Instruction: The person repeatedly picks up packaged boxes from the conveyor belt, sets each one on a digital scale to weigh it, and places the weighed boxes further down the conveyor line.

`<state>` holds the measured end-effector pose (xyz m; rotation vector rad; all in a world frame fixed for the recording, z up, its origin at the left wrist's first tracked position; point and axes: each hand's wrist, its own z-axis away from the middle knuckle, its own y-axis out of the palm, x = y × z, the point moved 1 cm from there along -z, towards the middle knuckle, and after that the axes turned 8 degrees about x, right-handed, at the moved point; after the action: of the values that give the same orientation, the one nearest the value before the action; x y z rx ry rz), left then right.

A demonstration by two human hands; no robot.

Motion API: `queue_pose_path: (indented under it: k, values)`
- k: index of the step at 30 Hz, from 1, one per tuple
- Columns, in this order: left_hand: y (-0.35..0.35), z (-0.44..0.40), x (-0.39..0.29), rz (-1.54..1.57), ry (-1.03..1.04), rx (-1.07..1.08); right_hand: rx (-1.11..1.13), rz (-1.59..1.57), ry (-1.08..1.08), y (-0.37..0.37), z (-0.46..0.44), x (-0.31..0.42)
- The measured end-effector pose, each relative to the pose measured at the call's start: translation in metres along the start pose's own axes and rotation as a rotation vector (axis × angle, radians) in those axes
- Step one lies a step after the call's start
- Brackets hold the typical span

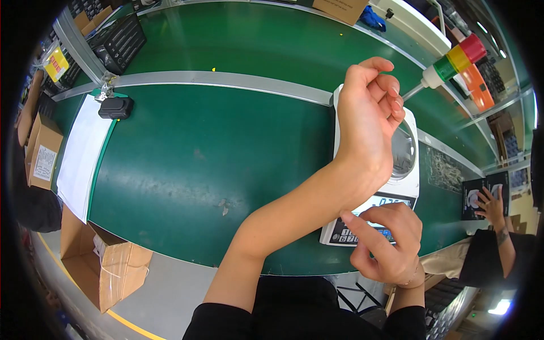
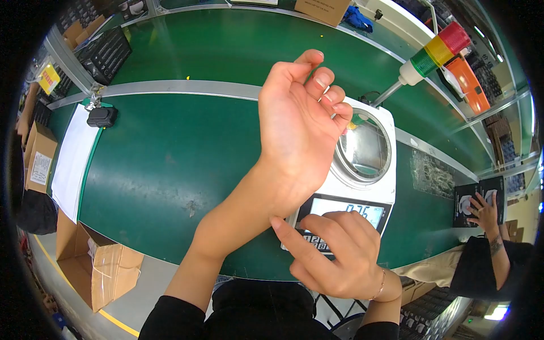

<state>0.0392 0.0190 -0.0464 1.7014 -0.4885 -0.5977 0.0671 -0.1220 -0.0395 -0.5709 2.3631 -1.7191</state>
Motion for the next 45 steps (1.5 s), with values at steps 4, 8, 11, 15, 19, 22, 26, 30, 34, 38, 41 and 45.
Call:
queue_pose_path:
  k: [4,8,11,15,19,22,26,30,34,38,41,45]
  values:
    - [0.002,0.001,-0.003,-0.003,-0.008,0.027,-0.025,-0.066,0.041,-0.002,0.007,-0.001]
    - [0.001,-0.008,-0.007,-0.266,-0.038,0.18,-0.269,-0.063,0.188,-0.009,0.026,-0.017]
    - [-0.006,-0.02,-0.008,-0.708,0.144,0.274,-0.423,-0.064,0.398,-0.012,0.051,-0.043]
    - [-0.015,-0.027,-0.017,-1.67,0.535,0.193,-0.619,-0.316,0.74,-0.011,0.093,-0.1]
    - [-0.066,-0.034,-0.04,-2.086,0.606,0.049,-0.656,-0.322,0.828,-0.008,0.147,-0.16]
    - [-0.1,-0.015,-0.077,-2.339,0.532,-0.049,-0.689,-0.394,0.877,0.005,0.197,-0.21]
    - [-0.129,0.025,-0.127,-2.471,0.482,-0.258,-0.702,-0.26,0.965,0.034,0.233,-0.261]
    - [-0.142,0.057,-0.158,-2.374,0.497,-0.399,-0.695,-0.165,0.922,0.068,0.236,-0.273]
    - [-0.154,0.057,-0.173,-1.949,0.478,-0.45,-0.556,-0.095,0.955,0.072,0.23,-0.259]
    - [-0.157,0.053,-0.179,-1.659,0.49,-0.474,-0.58,-0.153,0.954,0.066,0.229,-0.255]
    - [-0.158,0.055,-0.185,-1.491,0.5,-0.481,-0.592,-0.162,0.937,0.071,0.239,-0.263]
    - [-0.153,0.059,-0.199,-1.023,0.466,-0.47,-0.515,-0.275,0.97,0.071,0.238,-0.265]
